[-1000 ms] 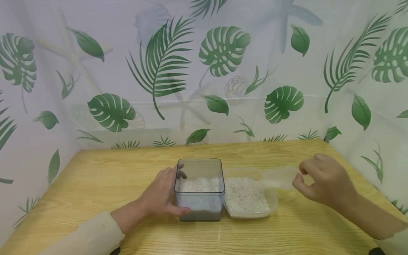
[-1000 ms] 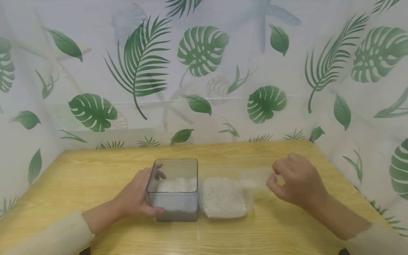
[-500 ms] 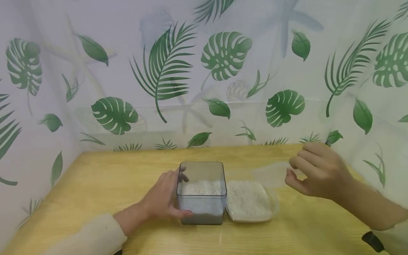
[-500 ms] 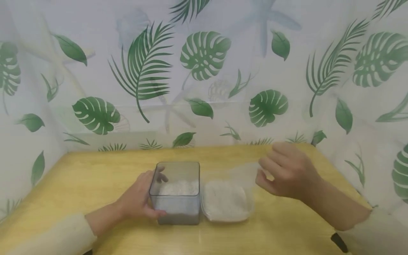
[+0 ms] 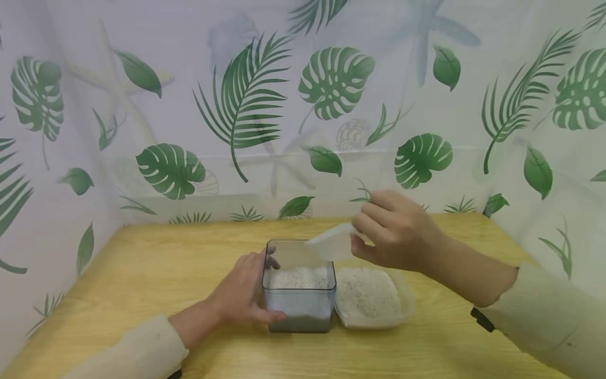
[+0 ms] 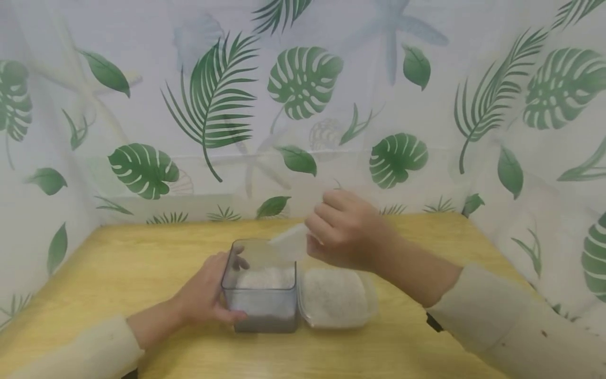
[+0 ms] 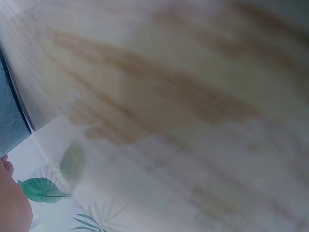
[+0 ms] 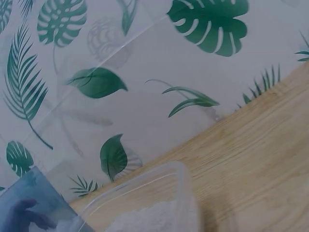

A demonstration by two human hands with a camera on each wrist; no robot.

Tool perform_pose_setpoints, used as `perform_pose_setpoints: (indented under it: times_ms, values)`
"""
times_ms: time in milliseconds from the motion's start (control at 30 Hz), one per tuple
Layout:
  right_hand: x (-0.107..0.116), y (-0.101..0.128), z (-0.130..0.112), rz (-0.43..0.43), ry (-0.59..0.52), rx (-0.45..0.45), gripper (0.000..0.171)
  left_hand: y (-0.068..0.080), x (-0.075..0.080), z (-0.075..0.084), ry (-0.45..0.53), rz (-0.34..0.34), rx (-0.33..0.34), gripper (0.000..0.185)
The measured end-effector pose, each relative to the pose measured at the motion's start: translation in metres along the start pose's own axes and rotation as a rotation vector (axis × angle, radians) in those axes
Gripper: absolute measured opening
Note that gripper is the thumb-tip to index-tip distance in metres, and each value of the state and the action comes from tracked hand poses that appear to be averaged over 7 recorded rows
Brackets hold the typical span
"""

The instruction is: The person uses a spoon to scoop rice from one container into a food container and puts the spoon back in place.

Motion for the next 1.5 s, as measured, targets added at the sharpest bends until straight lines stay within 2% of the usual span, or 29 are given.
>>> perform_pose_setpoints:
  times_ms: [200, 400, 500, 567, 667, 800, 1000, 1300, 1500]
  values:
    - [-0.044, -0.007, -0.002, -0.194, -0.001, 0.044, 0.018, 0.001, -0.001, -0.002, -0.010, 0.011, -0.005, 0.117]
    - [-0.082, -0.009, -0.009, -0.395, 0.065, 0.125, 0.020, 0.002, 0.000, -0.001, -0.003, 0.017, -0.002, 0.115]
    - [-0.103, -0.006, -0.015, -0.530, 0.080, 0.150, 0.019, 0.001, -0.001, -0.001, 0.000, 0.011, 0.002, 0.114]
    - [-0.117, -0.002, -0.016, -0.647, 0.079, 0.127, 0.019, 0.000, -0.001, -0.001, 0.008, 0.009, 0.004, 0.114]
    - [-0.136, 0.003, -0.012, -0.808, 0.055, 0.039, 0.023, -0.001, -0.001, 0.000, 0.020, 0.005, 0.011, 0.114]
    - [-0.149, 0.004, -0.008, -0.911, 0.012, -0.055, 0.027, 0.001, -0.002, -0.001, 0.022, -0.002, 0.032, 0.114]
    - [-0.147, 0.008, -0.007, -0.935, -0.051, -0.131, 0.035, 0.002, -0.004, 0.000, 0.020, -0.012, 0.035, 0.114]
    - [-0.136, 0.009, -0.009, -0.880, -0.123, -0.170, 0.042, 0.000, -0.003, 0.000, 0.028, -0.021, 0.033, 0.117]
    - [-0.136, 0.008, -0.013, -0.810, -0.219, -0.182, 0.042, 0.002, -0.002, -0.002, 0.023, -0.024, 0.044, 0.118]
Point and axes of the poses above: each hand's wrist, its own y-axis away from the middle knuckle, its own x-axis out of the back of the hand, z = x × y, the point moved 9 cm from there along -y, towards the middle knuckle, and after that the axes turned 14 degrees about -y, right-handed, at the moved point
